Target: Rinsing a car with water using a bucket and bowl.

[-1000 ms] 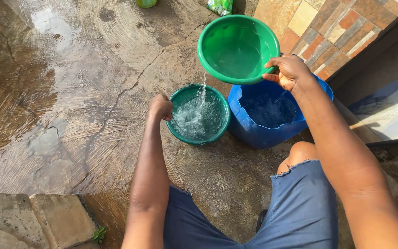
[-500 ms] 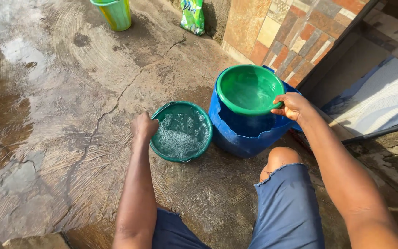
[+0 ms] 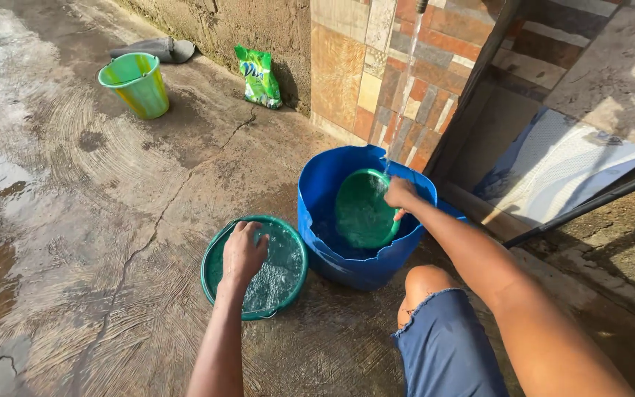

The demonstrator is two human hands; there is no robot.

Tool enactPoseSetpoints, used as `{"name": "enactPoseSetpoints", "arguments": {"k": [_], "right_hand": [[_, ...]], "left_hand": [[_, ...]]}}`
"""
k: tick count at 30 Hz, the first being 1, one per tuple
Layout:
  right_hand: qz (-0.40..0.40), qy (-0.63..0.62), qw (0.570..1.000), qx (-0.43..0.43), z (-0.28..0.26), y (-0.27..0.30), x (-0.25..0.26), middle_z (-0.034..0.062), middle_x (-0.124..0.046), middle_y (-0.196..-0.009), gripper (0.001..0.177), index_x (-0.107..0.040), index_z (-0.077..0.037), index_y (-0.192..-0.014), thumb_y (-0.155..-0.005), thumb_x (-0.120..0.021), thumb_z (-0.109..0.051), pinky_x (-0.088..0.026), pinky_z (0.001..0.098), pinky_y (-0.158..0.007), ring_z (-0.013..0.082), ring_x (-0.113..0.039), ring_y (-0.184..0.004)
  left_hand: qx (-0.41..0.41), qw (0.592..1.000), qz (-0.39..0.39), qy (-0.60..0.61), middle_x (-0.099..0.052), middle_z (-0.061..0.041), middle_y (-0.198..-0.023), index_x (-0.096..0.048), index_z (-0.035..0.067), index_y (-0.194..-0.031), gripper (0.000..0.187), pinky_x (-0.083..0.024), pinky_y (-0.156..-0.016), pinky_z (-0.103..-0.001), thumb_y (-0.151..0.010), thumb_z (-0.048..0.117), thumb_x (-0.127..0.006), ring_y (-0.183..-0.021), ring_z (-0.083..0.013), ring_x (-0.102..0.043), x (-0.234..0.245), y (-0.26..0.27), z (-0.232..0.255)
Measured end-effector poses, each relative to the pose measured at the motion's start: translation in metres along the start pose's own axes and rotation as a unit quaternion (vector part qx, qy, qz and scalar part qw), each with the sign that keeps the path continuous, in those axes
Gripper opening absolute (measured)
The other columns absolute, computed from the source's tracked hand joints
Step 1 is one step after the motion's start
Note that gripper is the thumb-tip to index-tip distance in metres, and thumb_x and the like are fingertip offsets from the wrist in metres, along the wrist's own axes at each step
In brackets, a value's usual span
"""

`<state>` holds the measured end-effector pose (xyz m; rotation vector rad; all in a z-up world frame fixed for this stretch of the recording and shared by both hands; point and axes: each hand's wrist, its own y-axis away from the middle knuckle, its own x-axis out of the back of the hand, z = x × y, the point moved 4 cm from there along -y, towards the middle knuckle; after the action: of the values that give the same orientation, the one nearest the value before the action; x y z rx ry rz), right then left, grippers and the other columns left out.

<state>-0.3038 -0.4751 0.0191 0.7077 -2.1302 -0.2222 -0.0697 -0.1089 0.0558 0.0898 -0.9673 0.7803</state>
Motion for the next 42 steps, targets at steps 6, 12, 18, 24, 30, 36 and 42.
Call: {"name": "enactPoseSetpoints", "arguments": {"k": [6,12,18,24,30,36,42], "right_hand": [[0.105,0.338,0.909,0.222,0.016,-0.082,-0.045,0.0315,-0.071,-0.112,0.041,-0.057,0.003,-0.125,-0.086,-0.064,-0.004,-0.06,0.0553,-0.081,0.0476,-0.071,-0.1],[0.115,0.395,0.871,0.27,-0.004,-0.061,-0.083,0.0323,-0.058,-0.124,0.03,-0.058,0.001,-0.124,-0.1,-0.047,-0.013,-0.064,0.052,-0.077,0.0467,-0.07,-0.097],[-0.049,0.47,0.858,0.202,0.011,-0.079,-0.104,0.0262,-0.071,-0.121,0.035,-0.075,-0.001,-0.109,-0.075,-0.079,-0.002,-0.062,0.0478,-0.085,0.0388,-0.07,-0.108],[-0.183,0.369,0.91,0.032,0.045,-0.111,-0.098,0.0239,-0.068,-0.119,0.028,-0.073,0.005,-0.111,-0.084,-0.066,0.004,-0.07,0.0481,-0.056,0.0397,-0.079,-0.078],[-0.183,0.293,0.938,0.037,0.081,-0.169,-0.115,0.0169,-0.065,-0.111,0.028,-0.066,-0.006,-0.117,-0.091,-0.061,-0.012,-0.068,0.0515,-0.051,0.0358,-0.069,-0.074],[-0.243,0.429,0.858,0.145,0.082,-0.196,-0.102,0.0177,-0.071,-0.079,0.016,-0.076,-0.001,-0.093,-0.087,-0.07,-0.014,-0.051,0.0456,-0.043,0.0307,-0.066,-0.057],[-0.28,0.092,0.952,0.082,0.091,-0.198,-0.063,0.0118,-0.072,-0.075,0.01,-0.073,-0.001,-0.09,-0.08,-0.076,-0.004,-0.047,0.0394,-0.04,0.0224,-0.065,-0.055]], "left_hand": [[-0.011,0.999,-0.022,-0.023,-0.067,-0.017,-0.112,-0.071,0.007,-0.116,0.037,-0.054,-0.086,-0.049,-0.084,0.025,-0.074,-0.101,-0.0385,-0.067,-0.017,0.001,-0.005],[0.011,0.998,-0.043,-0.048,-0.066,-0.018,-0.114,-0.071,0.007,-0.116,0.038,-0.054,-0.087,-0.048,-0.084,0.026,-0.075,-0.102,-0.0382,-0.067,-0.014,0.01,-0.021],[0.034,0.992,-0.086,-0.086,-0.066,-0.018,-0.114,-0.07,0.008,-0.118,0.04,-0.054,-0.088,-0.048,-0.084,0.028,-0.076,-0.103,-0.0374,-0.067,0.005,0.022,-0.015],[0.033,0.985,-0.124,-0.112,-0.066,-0.016,-0.116,-0.07,0.008,-0.118,0.041,-0.053,-0.09,-0.048,-0.084,0.028,-0.077,-0.106,-0.0374,-0.066,0.016,0.033,-0.018],[0.067,0.976,-0.147,-0.148,-0.066,-0.016,-0.116,-0.07,0.01,-0.122,0.043,-0.053,-0.091,-0.048,-0.084,0.029,-0.076,-0.108,-0.037,-0.066,0.031,0.043,-0.026],[0.132,0.963,-0.157,-0.177,-0.066,-0.016,-0.123,-0.068,0.013,-0.127,0.047,-0.054,-0.094,-0.049,-0.085,0.034,-0.075,-0.111,-0.0363,-0.066,0.038,0.058,-0.048],[0.266,0.918,-0.19,-0.226,-0.061,-0.019,-0.132,-0.065,0.008,-0.13,0.057,-0.053,-0.097,-0.049,-0.085,0.042,-0.076,-0.12,-0.0368,-0.063,0.028,0.061,-0.09]]}}
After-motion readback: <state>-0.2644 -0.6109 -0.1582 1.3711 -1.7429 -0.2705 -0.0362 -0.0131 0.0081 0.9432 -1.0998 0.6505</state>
